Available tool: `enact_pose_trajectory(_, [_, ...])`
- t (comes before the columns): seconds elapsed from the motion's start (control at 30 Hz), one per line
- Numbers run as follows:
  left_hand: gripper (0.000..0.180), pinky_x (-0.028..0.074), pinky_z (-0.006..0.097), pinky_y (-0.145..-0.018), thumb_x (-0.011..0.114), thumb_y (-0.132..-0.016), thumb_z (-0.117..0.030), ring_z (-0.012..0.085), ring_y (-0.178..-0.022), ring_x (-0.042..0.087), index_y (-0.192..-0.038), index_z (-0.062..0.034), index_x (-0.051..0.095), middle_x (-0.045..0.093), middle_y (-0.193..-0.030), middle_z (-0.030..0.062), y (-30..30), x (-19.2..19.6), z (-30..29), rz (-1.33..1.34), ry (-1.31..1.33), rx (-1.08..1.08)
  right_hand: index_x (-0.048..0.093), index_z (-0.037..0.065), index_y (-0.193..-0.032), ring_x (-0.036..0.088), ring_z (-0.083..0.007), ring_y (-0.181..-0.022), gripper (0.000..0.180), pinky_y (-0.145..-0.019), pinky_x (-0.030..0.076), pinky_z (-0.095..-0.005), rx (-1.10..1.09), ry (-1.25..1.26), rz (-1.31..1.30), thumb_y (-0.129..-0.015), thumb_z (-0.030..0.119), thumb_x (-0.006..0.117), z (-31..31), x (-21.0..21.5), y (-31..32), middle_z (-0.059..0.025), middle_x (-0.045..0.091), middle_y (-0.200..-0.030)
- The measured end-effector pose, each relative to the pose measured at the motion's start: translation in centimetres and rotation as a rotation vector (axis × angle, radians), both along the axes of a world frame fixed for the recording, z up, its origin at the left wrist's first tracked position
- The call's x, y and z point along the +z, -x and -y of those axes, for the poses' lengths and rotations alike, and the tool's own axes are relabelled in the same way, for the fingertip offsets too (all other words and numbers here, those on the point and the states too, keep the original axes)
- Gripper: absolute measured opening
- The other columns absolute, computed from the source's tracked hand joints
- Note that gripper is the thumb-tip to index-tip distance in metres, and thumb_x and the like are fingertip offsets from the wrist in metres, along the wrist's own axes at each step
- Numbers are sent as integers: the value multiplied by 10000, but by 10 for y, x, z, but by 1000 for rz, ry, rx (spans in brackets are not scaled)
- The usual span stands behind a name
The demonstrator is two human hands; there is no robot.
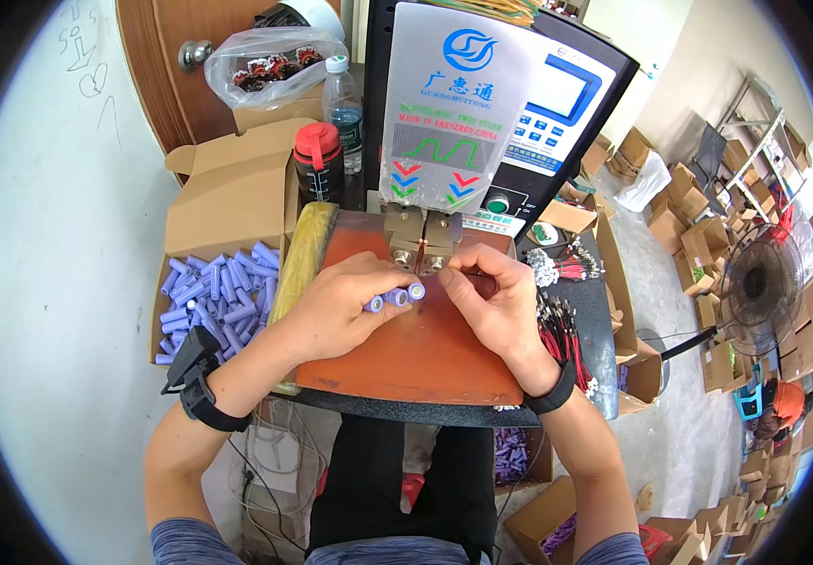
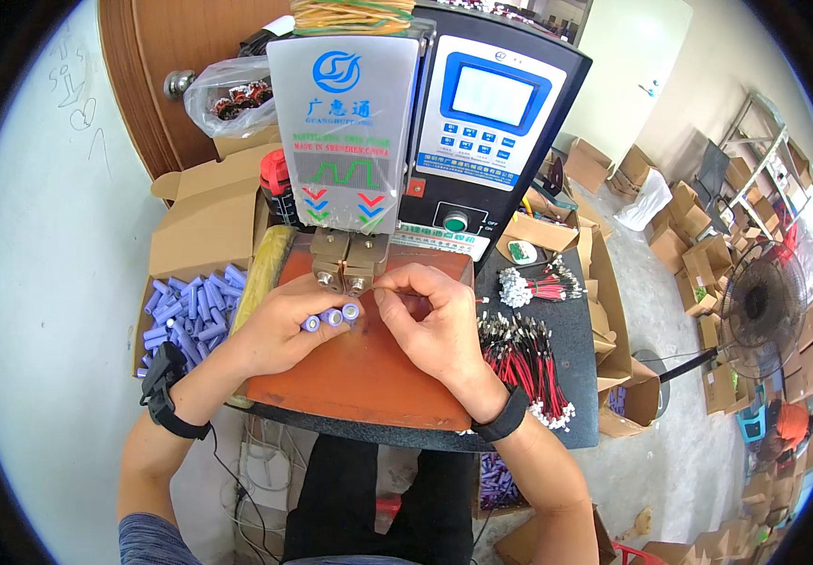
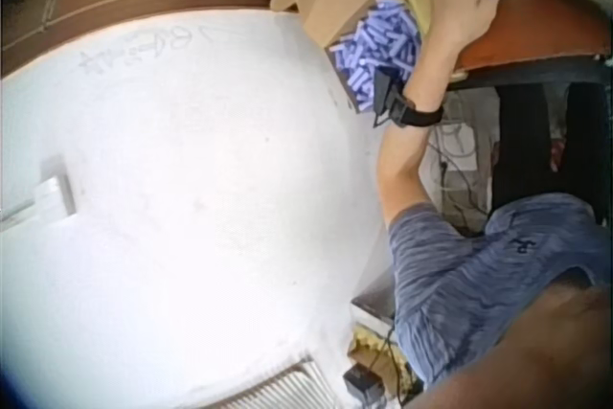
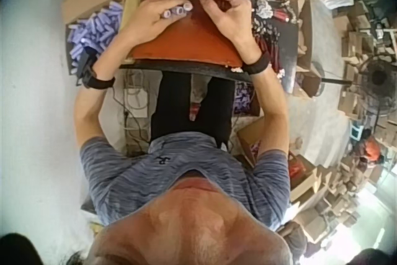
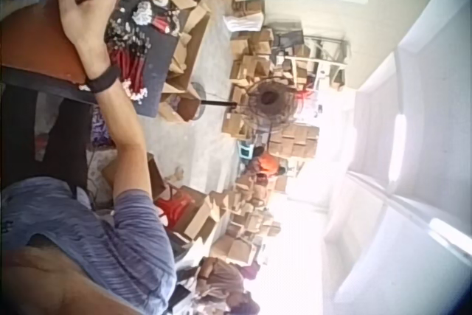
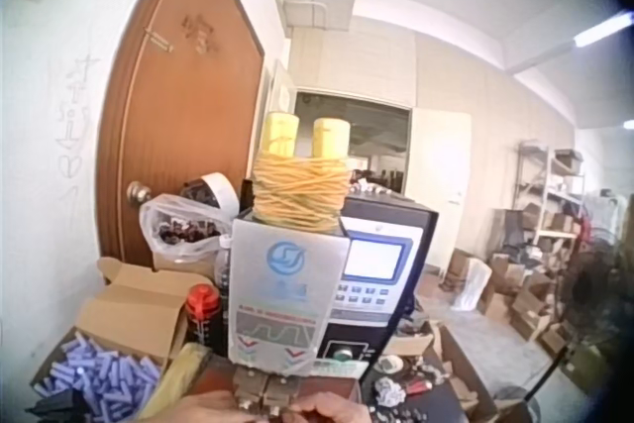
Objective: Assembling lithium battery packs by aligning cells and attaching wiring components using a spot welder.
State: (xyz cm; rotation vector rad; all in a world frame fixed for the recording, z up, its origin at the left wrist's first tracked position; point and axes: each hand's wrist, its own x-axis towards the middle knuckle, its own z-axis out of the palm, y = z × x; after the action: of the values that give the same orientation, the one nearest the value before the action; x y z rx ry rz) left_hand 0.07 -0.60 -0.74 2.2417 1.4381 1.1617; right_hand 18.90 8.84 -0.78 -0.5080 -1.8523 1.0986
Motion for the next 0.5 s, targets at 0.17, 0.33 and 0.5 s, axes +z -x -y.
enact_pose_trajectory(0.17, [214, 459, 351, -751, 587, -911, -159, 263, -837, 591, -1068, -17, 616, 629, -934, 119, 1, 5, 4, 5, 64, 57, 664, -2, -858, 595, -65, -675, 55, -571, 466, -214, -5, 1, -6, -814, 28, 648, -1, -2, -1, -46, 669, -784])
enact_pose_trajectory(0.33, [189, 440, 276, -670, 615, -875, -97, 111, -759, 544, -1042, -7, 608, 622, -902, 69, -1, 12, 6, 241, 229, 20, 665, -1, -862, 593, -61, -674, 56, -571, 467, -209, -23, -23, 22, -813, 21, 650, 1, 1, -2, -45, 666, -784])
enact_pose_trajectory(0.5, [234, 434, 259, -643, 655, -864, -118, 89, -733, 541, -1068, -7, 628, 630, -859, 47, -1, 11, 5, 195, 152, 6, 664, -6, -862, 590, -54, -669, 53, -568, 469, -206, 2, -11, 2, -817, 15, 647, 1, 1, 0, -43, 664, -787])
